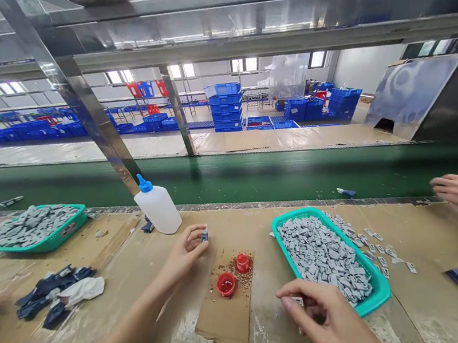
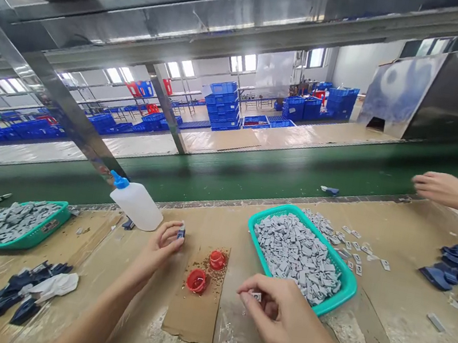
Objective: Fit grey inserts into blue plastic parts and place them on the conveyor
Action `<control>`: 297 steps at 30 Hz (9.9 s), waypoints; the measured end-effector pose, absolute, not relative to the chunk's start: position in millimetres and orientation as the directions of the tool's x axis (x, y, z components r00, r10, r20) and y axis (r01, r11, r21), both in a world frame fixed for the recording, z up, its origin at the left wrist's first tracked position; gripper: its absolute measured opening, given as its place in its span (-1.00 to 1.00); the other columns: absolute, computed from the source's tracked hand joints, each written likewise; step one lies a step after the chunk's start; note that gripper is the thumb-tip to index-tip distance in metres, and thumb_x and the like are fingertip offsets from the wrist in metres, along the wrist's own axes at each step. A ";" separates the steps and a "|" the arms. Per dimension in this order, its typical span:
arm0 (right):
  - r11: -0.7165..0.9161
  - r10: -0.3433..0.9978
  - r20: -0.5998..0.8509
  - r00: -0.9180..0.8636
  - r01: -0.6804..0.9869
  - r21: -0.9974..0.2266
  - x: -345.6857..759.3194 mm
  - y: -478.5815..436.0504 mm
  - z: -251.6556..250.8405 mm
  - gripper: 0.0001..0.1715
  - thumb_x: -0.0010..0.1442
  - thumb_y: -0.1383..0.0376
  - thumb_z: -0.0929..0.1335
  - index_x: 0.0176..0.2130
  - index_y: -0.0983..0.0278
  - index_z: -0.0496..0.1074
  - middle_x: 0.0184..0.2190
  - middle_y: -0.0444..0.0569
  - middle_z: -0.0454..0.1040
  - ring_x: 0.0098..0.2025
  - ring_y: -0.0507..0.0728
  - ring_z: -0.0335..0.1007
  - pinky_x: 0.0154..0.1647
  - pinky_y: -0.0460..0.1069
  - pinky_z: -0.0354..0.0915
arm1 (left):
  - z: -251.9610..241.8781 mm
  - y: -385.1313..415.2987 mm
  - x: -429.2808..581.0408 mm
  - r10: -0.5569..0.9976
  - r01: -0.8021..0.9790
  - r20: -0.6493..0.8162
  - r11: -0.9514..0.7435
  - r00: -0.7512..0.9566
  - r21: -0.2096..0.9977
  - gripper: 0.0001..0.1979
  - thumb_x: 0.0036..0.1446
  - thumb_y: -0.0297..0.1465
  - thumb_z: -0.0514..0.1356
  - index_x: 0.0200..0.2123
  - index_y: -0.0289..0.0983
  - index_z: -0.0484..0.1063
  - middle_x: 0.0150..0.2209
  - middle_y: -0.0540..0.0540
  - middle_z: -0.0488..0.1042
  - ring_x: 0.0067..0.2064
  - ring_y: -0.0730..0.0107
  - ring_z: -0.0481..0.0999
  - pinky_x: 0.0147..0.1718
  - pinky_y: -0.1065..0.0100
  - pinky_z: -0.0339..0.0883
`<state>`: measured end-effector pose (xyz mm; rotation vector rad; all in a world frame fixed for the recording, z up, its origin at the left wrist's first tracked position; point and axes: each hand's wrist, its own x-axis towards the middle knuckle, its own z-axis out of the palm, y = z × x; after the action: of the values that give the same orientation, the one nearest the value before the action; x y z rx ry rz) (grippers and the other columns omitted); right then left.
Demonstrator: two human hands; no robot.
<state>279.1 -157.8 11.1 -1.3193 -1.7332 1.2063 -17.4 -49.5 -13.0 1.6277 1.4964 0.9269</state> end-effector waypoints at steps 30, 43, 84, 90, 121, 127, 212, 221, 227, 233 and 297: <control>-0.316 0.949 -0.257 -0.183 -0.515 -0.797 221.5 -108.0 -9.5 -0.64 0.00 0.10 0.48 -0.27 0.23 0.40 -0.56 -0.20 0.46 -0.58 -0.11 0.35 -0.66 -0.29 0.19 | -3.8 -106.1 -15.3 0.921 -0.739 -0.338 0.363 0.194 0.567 -0.69 0.02 -0.59 0.22 -0.12 -0.30 0.49 -0.21 -0.11 0.53 -0.22 0.42 0.55 -0.20 0.48 0.47; -0.216 0.976 -0.217 -0.005 -0.135 -0.967 200.9 -103.4 -23.5 -0.54 0.01 -0.01 0.42 -0.34 0.35 0.47 -0.44 0.04 0.56 -0.40 0.11 0.46 -0.41 -0.05 0.33 | -9.6 -101.8 -9.8 0.950 -0.594 -0.295 0.299 0.107 0.747 -0.70 -0.10 -0.46 0.37 -0.22 -0.28 0.50 -0.24 -0.06 0.56 -0.22 0.40 0.56 -0.33 0.52 0.48; -0.247 0.967 -0.219 -0.131 -0.262 -0.933 171.5 -122.4 4.3 -0.67 -0.03 0.10 0.47 -0.42 0.31 0.42 -0.52 -0.12 0.44 -0.51 -0.02 0.28 -0.49 -0.12 0.18 | -7.9 -113.9 12.3 0.996 -0.100 0.018 -0.027 -0.090 0.995 -0.80 -0.26 -0.49 0.42 -0.47 -0.27 0.52 -0.36 -0.10 0.60 -0.25 0.20 0.58 -0.27 0.27 0.51; -0.210 0.971 -0.182 -0.152 -0.190 -0.959 168.5 -120.9 -1.5 -0.60 -0.06 0.07 0.48 -0.42 0.29 0.34 -0.52 -0.13 0.41 -0.46 0.02 0.32 -0.41 -0.09 0.21 | -5.4 -121.0 14.4 0.990 -0.074 0.084 -0.093 -0.112 0.993 -0.86 -0.23 -0.50 0.40 -0.49 -0.21 0.58 -0.37 -0.06 0.60 -0.31 0.22 0.58 -0.30 0.27 0.52; -0.191 0.961 0.076 0.266 0.837 -0.513 303.5 -96.2 8.3 -0.79 0.13 0.27 0.38 -0.18 0.21 0.52 -0.23 0.06 0.50 -0.04 0.30 0.27 -0.17 0.05 0.19 | 19.1 -3.0 31.9 0.835 0.680 0.389 -0.545 0.389 0.491 -0.52 0.18 -0.46 0.05 0.18 -0.22 0.21 0.03 -0.14 0.45 0.07 0.24 0.42 0.10 0.20 0.22; -0.272 0.946 0.037 0.322 0.850 -0.451 291.4 -83.1 -4.6 -0.91 0.13 0.28 0.38 -0.33 0.23 0.52 -0.31 0.07 0.47 -0.07 0.30 0.26 -0.34 0.00 0.18 | 5.7 104.7 39.0 0.913 0.908 0.205 -0.386 0.352 0.161 -0.57 0.12 -0.60 0.04 0.09 -0.34 0.29 -0.03 -0.27 0.43 -0.01 0.12 0.44 -0.06 0.17 0.30; -0.351 0.900 -0.270 -0.342 -0.203 -0.914 201.7 -112.9 2.0 -0.56 -0.03 0.05 0.44 -0.35 0.22 0.20 -0.68 -0.30 0.33 -0.65 -0.06 0.16 -0.59 -0.16 0.05 | -5.7 -104.6 31.2 0.996 0.049 0.042 -0.046 0.084 0.998 -0.85 -0.29 -0.50 0.42 -0.54 -0.21 0.58 -0.40 -0.06 0.61 -0.30 0.17 0.61 -0.32 0.31 0.56; -0.076 0.979 -0.056 -0.198 -0.096 -0.992 218.0 -119.8 17.6 -0.77 0.15 0.12 0.34 -0.30 0.23 0.31 -0.38 -0.10 0.49 -0.41 0.05 0.43 -0.43 -0.11 0.26 | 21.2 -101.2 61.3 0.995 0.004 0.004 -0.004 0.098 1.000 -0.61 -0.30 -0.43 0.44 -0.27 -0.25 0.57 -0.27 -0.10 0.61 -0.31 0.15 0.61 -0.28 0.24 0.55; -0.111 0.946 0.129 0.298 0.671 -0.733 289.2 -104.7 12.8 -0.77 0.25 0.22 0.26 -0.20 0.25 0.45 -0.24 0.05 0.49 -0.15 0.20 0.38 -0.19 0.03 0.22 | 10.5 -19.1 63.7 0.954 0.365 0.105 -0.206 0.279 0.908 -0.47 0.03 -0.25 0.25 0.07 -0.32 0.33 -0.07 -0.19 0.54 -0.03 0.20 0.51 -0.01 0.24 0.38; -0.357 0.895 0.087 0.438 0.819 -0.449 307.1 -89.5 -5.1 -0.81 0.09 0.19 0.41 -0.28 0.23 0.49 -0.28 0.07 0.46 -0.13 0.27 0.33 -0.29 0.02 0.20 | -8.4 93.2 52.6 0.977 0.816 0.172 -0.198 0.123 0.543 -0.61 0.13 -0.34 0.17 0.02 -0.34 0.36 -0.05 -0.25 0.48 0.02 0.09 0.44 0.02 0.06 0.27; -0.051 0.997 -0.047 0.053 0.061 -0.997 203.1 -95.8 -31.7 -0.73 0.09 0.13 0.39 -0.38 0.30 0.48 -0.40 0.01 0.58 -0.32 0.17 0.51 -0.23 0.03 0.37 | -7.2 -94.1 24.1 0.985 -0.074 -0.018 0.006 -0.171 0.997 -0.68 -0.23 -0.37 0.42 -0.33 -0.28 0.50 -0.29 -0.14 0.61 -0.23 0.15 0.60 -0.16 0.21 0.50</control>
<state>203.1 -95.8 -31.7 -1.3152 -1.1922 1.1767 24.1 -94.1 -7.2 1.0593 1.2841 1.3589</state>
